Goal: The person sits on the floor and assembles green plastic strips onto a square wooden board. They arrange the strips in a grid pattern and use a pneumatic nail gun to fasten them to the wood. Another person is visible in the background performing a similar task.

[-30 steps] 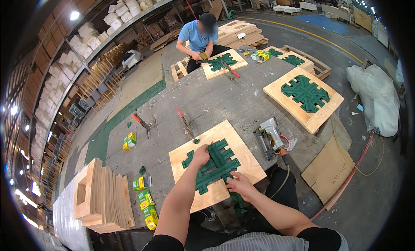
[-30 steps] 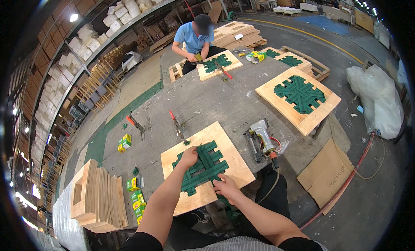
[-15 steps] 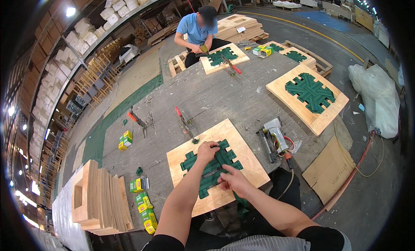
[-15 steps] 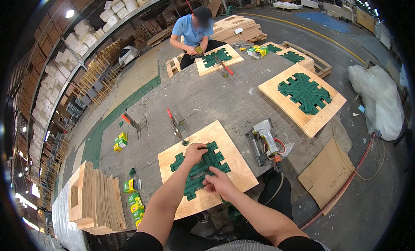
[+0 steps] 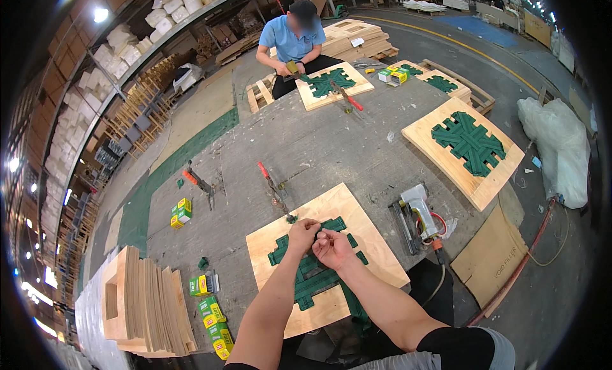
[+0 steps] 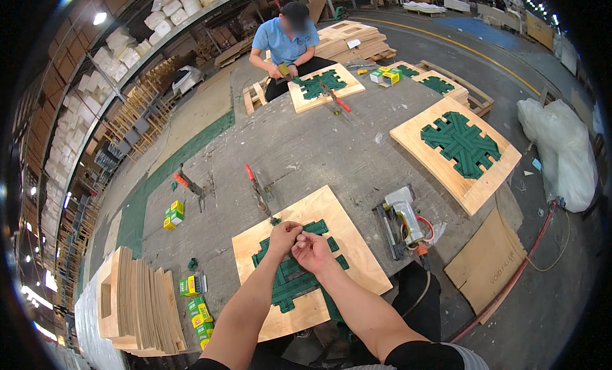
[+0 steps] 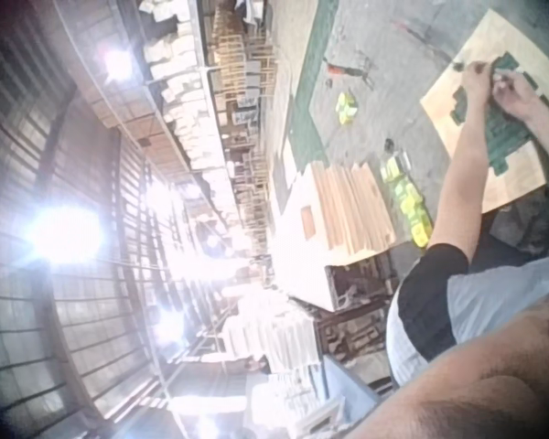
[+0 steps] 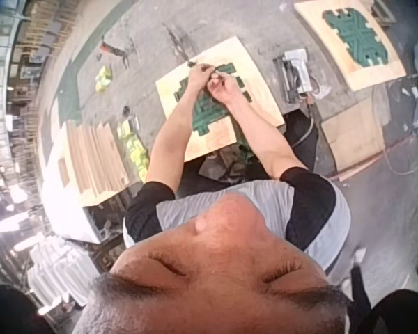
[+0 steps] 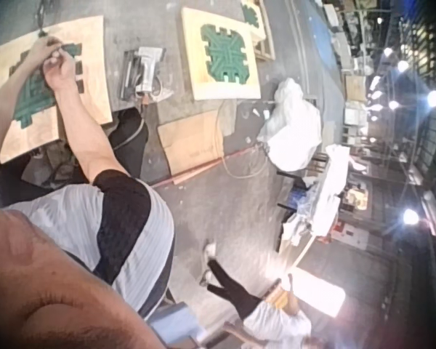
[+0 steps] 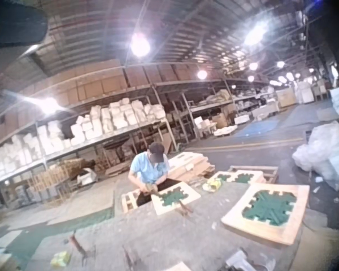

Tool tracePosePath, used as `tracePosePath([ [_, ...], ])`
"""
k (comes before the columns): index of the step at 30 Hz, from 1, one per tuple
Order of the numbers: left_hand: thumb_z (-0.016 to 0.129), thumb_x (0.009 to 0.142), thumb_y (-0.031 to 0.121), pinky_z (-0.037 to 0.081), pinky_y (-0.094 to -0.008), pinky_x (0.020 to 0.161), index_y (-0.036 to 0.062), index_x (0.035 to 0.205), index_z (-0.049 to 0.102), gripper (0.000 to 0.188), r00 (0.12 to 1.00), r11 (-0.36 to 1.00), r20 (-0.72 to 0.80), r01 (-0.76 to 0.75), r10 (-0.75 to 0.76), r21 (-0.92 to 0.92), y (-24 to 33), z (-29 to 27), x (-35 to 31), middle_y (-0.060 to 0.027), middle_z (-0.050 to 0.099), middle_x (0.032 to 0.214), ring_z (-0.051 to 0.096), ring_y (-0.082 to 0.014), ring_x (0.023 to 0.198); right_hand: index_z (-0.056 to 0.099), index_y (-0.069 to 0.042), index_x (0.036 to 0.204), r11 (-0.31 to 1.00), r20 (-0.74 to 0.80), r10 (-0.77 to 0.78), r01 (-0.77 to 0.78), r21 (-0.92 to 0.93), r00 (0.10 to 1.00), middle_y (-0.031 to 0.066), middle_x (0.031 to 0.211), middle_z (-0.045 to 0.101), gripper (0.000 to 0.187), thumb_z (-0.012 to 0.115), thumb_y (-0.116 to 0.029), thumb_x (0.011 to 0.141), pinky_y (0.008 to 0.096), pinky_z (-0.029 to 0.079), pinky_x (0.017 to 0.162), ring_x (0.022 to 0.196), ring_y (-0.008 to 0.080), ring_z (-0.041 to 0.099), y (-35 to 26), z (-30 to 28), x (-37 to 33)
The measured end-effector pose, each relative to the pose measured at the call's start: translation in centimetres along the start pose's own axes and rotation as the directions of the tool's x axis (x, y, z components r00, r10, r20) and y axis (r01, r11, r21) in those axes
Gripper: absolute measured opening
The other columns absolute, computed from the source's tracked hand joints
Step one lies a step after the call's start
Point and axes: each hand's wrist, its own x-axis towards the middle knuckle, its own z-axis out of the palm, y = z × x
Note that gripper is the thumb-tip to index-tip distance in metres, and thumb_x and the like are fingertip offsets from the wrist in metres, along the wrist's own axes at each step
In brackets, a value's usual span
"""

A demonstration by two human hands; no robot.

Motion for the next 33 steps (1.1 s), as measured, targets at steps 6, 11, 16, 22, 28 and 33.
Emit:
tracePosePath([
  [6,0.076,0.087,0.022,0.056,-0.0323,0.063,0.0016,0.105,0.076,0.028,0.996,0.993,0.052,0.064,-0.069,0.095,1.2,0.6,1.1,-0.0094,0.075,0.084,0.071,-0.0180,0.070,0.060,-0.002,0.099,0.970,-0.160,-0.085,0.045,-0.239,0.983,0.0047,0.077,0.062,0.020,0.048,-0.016,0.107,0.0339,0.055,0.068,0.062,0.0172,0.061,-0.6,1.6,-1.2],
  [11,0.059,0.098,0.024,0.051,-0.0339,0.046,0.0020,0.106,0.063,0.024,0.907,0.701,0.061,0.363,-0.416,-0.614,-0.9,-3.8,2.0,-0.0088,0.064,0.078,0.062,-0.0189,0.056,0.057,-0.002,0.133,0.483,-0.079,-0.279,0.069,-0.873,0.957,0.0078,0.083,0.066,0.032,0.057,-0.017,0.105,0.0338,0.056,0.066,0.066,0.0165,0.063,4.4,3.0,-7.9],
  [16,0.048,0.102,0.008,0.059,-0.0357,0.056,0.0033,0.139,0.050,0.037,0.924,0.606,0.159,0.352,-0.348,-0.713,2.7,-0.7,1.8,-0.0135,0.062,0.103,0.068,-0.0213,0.067,0.059,-0.001,0.136,-0.160,0.162,-0.237,0.126,-0.979,0.958,0.0055,0.078,0.066,0.039,0.064,-0.017,0.101,0.0290,0.051,0.064,0.068,0.0123,0.065,3.7,-1.2,-12.8],
  [22,0.043,0.094,-0.011,0.060,-0.0336,0.068,0.0021,0.151,0.043,0.058,0.975,0.762,0.107,0.220,-0.196,-0.609,2.2,-0.1,0.6,-0.0176,0.060,0.130,0.070,-0.0210,0.079,0.061,-0.003,0.134,-0.348,0.242,-0.157,0.176,-0.921,0.957,0.0096,0.080,0.068,0.039,0.064,-0.022,0.100,0.0338,0.053,0.068,0.072,0.0190,0.067,3.6,-2.5,-16.5],
  [28,0.060,0.100,0.007,0.057,-0.0303,0.056,-0.0027,0.128,0.064,0.030,0.974,0.884,0.004,0.208,-0.228,-0.419,1.3,0.0,0.4,-0.0101,0.071,0.099,0.067,-0.0157,0.064,0.064,-0.004,0.131,-0.358,0.124,-0.076,0.089,-0.929,0.989,0.0098,0.078,0.068,0.035,0.063,-0.021,0.100,0.0332,0.053,0.067,0.070,0.0204,0.068,3.1,-1.9,-18.4],
  [33,0.063,0.101,0.014,0.055,-0.0303,0.053,-0.0029,0.126,0.067,0.030,0.974,0.911,-0.080,0.169,-0.213,-0.377,1.0,0.8,0.4,-0.0089,0.072,0.094,0.066,-0.0151,0.061,0.067,-0.003,0.126,-0.394,0.281,-0.141,0.207,-0.895,0.949,0.0130,0.084,0.072,0.030,0.064,-0.018,0.100,0.0327,0.053,0.066,0.071,0.0200,0.069,2.7,-0.4,-14.9],
])
